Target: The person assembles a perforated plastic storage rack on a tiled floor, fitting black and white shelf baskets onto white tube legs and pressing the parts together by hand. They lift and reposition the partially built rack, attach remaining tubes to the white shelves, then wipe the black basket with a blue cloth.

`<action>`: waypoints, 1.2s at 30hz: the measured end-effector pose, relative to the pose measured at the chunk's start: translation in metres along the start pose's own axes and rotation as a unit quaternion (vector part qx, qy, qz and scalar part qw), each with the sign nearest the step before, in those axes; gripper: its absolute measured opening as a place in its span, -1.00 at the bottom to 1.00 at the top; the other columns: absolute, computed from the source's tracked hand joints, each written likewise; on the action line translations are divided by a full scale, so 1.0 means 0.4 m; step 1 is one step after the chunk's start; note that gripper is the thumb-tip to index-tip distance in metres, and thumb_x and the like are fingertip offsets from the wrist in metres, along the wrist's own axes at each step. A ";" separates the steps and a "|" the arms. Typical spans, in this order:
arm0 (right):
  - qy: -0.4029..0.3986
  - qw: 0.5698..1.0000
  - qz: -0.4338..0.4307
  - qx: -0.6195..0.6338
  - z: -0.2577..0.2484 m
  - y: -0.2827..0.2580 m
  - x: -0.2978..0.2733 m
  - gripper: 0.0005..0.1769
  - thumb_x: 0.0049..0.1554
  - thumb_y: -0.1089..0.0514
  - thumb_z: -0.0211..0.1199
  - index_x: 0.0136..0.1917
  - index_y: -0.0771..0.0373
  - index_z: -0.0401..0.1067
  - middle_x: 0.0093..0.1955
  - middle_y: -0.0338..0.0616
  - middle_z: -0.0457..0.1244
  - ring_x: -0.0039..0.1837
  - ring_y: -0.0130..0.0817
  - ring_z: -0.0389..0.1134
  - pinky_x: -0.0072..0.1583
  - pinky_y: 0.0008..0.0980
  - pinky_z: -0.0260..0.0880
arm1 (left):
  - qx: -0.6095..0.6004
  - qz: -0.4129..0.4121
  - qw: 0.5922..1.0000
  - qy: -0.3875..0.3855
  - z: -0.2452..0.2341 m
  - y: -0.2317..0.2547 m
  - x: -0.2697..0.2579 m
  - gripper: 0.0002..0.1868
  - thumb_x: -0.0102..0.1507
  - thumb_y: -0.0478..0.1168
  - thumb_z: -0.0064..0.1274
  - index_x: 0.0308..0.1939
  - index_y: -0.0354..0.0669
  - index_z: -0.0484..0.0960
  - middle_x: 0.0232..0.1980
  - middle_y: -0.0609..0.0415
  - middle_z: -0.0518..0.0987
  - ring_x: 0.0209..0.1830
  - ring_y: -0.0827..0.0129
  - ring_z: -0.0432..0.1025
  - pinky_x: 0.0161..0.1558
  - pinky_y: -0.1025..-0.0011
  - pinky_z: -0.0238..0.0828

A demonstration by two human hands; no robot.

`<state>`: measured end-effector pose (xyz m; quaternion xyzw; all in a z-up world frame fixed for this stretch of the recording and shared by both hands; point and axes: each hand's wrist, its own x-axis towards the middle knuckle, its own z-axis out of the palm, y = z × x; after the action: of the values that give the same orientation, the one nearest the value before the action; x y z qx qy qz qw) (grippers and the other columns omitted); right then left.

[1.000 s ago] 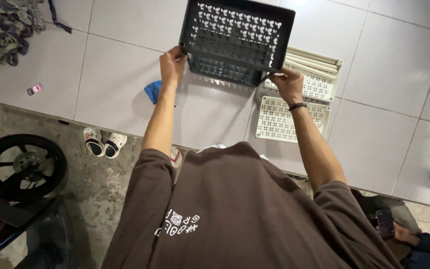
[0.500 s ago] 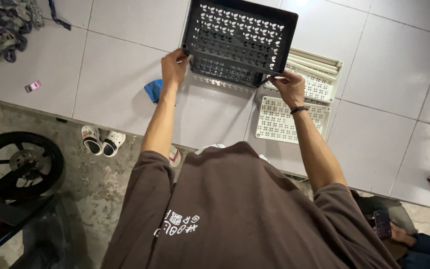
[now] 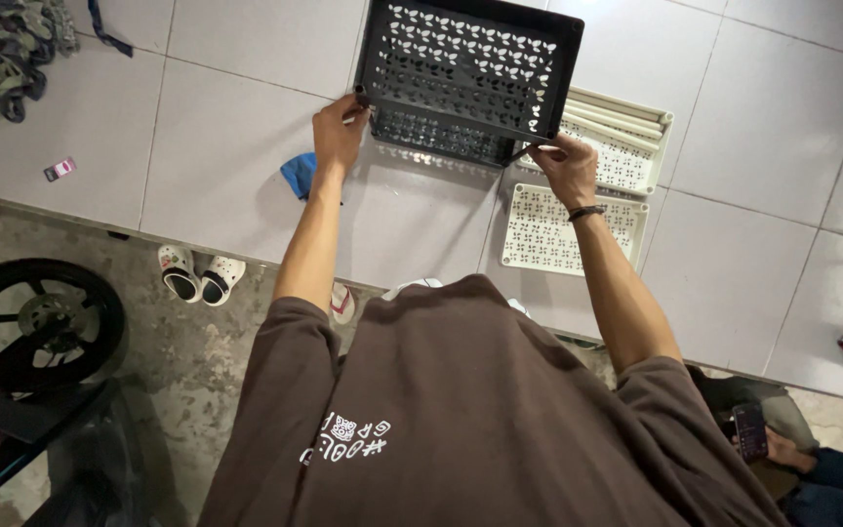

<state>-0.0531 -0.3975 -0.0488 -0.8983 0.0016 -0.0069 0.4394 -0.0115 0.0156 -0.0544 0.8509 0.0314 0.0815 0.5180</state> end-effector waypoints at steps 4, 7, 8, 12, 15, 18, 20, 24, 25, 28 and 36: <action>0.012 0.999 -0.025 0.022 0.003 -0.003 0.003 -0.77 0.15 0.17 0.48 0.09 0.14 0.62 -0.08 -0.16 0.48 -0.06 -0.41 0.55 -0.06 -0.50 0.56 | -0.008 0.000 1.000 0.003 -0.005 0.015 -0.002 -0.72 0.24 -0.37 0.19 0.05 -0.31 0.68 -0.08 -0.11 0.73 -0.04 0.22 0.66 -0.08 0.36 0.64; 0.014 0.999 -0.027 0.027 0.002 -0.013 0.000 -0.78 0.15 0.18 0.48 0.09 0.16 0.63 -0.08 -0.16 0.48 -0.06 -0.41 0.55 -0.05 -0.49 0.56 | -0.007 -0.007 1.000 0.000 -0.006 0.020 -0.004 -0.73 0.25 -0.37 0.20 0.03 -0.31 0.69 -0.09 -0.11 0.74 -0.04 0.23 0.67 -0.08 0.36 0.63; 0.014 0.999 -0.023 0.026 -0.001 -0.017 -0.003 -0.78 0.16 0.18 0.48 0.10 0.16 0.63 -0.08 -0.16 0.48 -0.07 -0.41 0.55 -0.05 -0.48 0.55 | -0.004 -0.009 1.000 0.000 -0.004 0.018 -0.004 -0.72 0.25 -0.37 0.19 0.05 -0.31 0.69 -0.08 -0.11 0.74 -0.02 0.23 0.67 -0.06 0.36 0.63; 0.012 1.000 -0.009 0.019 -0.006 -0.028 -0.010 -0.75 0.14 0.19 0.49 0.11 0.18 0.62 -0.09 -0.16 0.48 -0.06 -0.39 0.55 -0.03 -0.48 0.55 | -0.024 -0.026 0.999 -0.008 0.008 -0.035 -0.004 -0.65 0.25 -0.37 0.19 0.13 -0.29 0.65 0.02 -0.08 0.72 0.04 0.24 0.64 -0.02 0.37 0.61; 0.020 0.995 0.018 0.098 -0.022 0.002 -0.037 -0.71 0.13 0.21 0.46 0.13 0.27 0.56 -0.10 -0.15 0.48 -0.04 -0.37 0.53 -0.01 -0.47 0.52 | -0.082 0.010 0.996 0.043 0.039 -0.122 -0.036 -0.54 0.25 -0.35 0.21 0.23 -0.31 0.52 0.08 -0.08 0.66 0.04 0.24 0.61 0.01 0.36 0.59; 0.048 0.996 0.017 0.070 -0.061 0.066 -0.097 -0.68 0.15 0.17 0.45 0.15 0.31 0.55 0.05 -0.10 0.45 0.03 -0.36 0.53 0.05 -0.44 0.53 | -0.024 0.015 0.996 0.081 0.096 -0.206 -0.110 -0.56 0.31 -0.23 0.27 0.21 -0.27 0.50 -0.01 -0.04 0.68 -0.07 0.27 0.63 0.00 0.37 0.58; 0.059 0.994 0.096 0.014 -0.090 0.117 -0.163 -0.66 0.13 0.12 0.46 0.15 0.27 0.58 -0.01 -0.07 0.46 -0.01 -0.35 0.53 0.05 -0.41 0.53 | 0.417 0.171 0.893 -0.007 0.145 -0.237 -0.164 -0.76 0.34 -0.15 0.29 -0.01 -0.17 0.67 -0.11 -0.09 0.68 -0.20 0.10 0.59 -0.20 0.21 0.50; 0.075 0.981 0.175 0.024 -0.149 0.247 -0.266 -0.65 0.14 0.04 0.40 0.13 0.25 0.57 0.06 -0.07 0.46 0.00 -0.34 0.52 0.04 -0.39 0.53 | 0.028 -0.039 0.988 -0.147 0.273 -0.211 -0.277 -0.79 0.27 -0.16 0.19 -0.14 -0.24 0.71 -0.25 -0.04 0.72 -0.26 0.25 0.63 -0.15 0.30 0.54; 0.082 0.980 0.180 0.018 -0.159 0.282 -0.288 -0.66 0.13 0.05 0.40 0.12 0.26 0.58 0.05 -0.06 0.46 0.00 -0.33 0.52 0.05 -0.38 0.53 | 0.036 -0.034 0.983 -0.179 0.311 -0.186 -0.290 -0.79 0.27 -0.15 0.20 -0.14 -0.24 0.71 -0.22 -0.06 0.72 -0.23 0.22 0.63 -0.12 0.30 0.55; 0.100 0.975 0.200 0.001 -0.196 0.386 -0.333 -0.67 0.12 0.06 0.39 0.11 0.26 0.59 0.02 -0.04 0.46 -0.01 -0.30 0.52 0.05 -0.36 0.52 | 0.070 -0.027 0.961 -0.266 0.434 -0.088 -0.312 -0.77 0.26 -0.16 0.19 -0.11 -0.22 0.72 -0.15 -0.10 0.72 -0.14 0.13 0.64 -0.06 0.27 0.55; 0.142 0.964 0.222 -0.038 -0.252 0.582 -0.317 -0.71 0.09 0.09 0.36 0.01 0.31 0.58 -0.03 0.01 0.45 -0.06 -0.22 0.50 0.06 -0.28 0.50 | 0.149 0.046 0.936 -0.315 0.740 0.128 -0.292 -0.73 0.27 -0.16 0.12 -0.06 -0.26 0.65 -0.03 -0.20 0.64 0.04 -0.08 0.52 0.09 0.11 0.45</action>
<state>-0.1806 -0.6189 -0.1722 -0.8814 0.2634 -0.0367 0.3905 -0.0774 -0.2837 -0.1545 0.9012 -0.1607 -0.1721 0.3639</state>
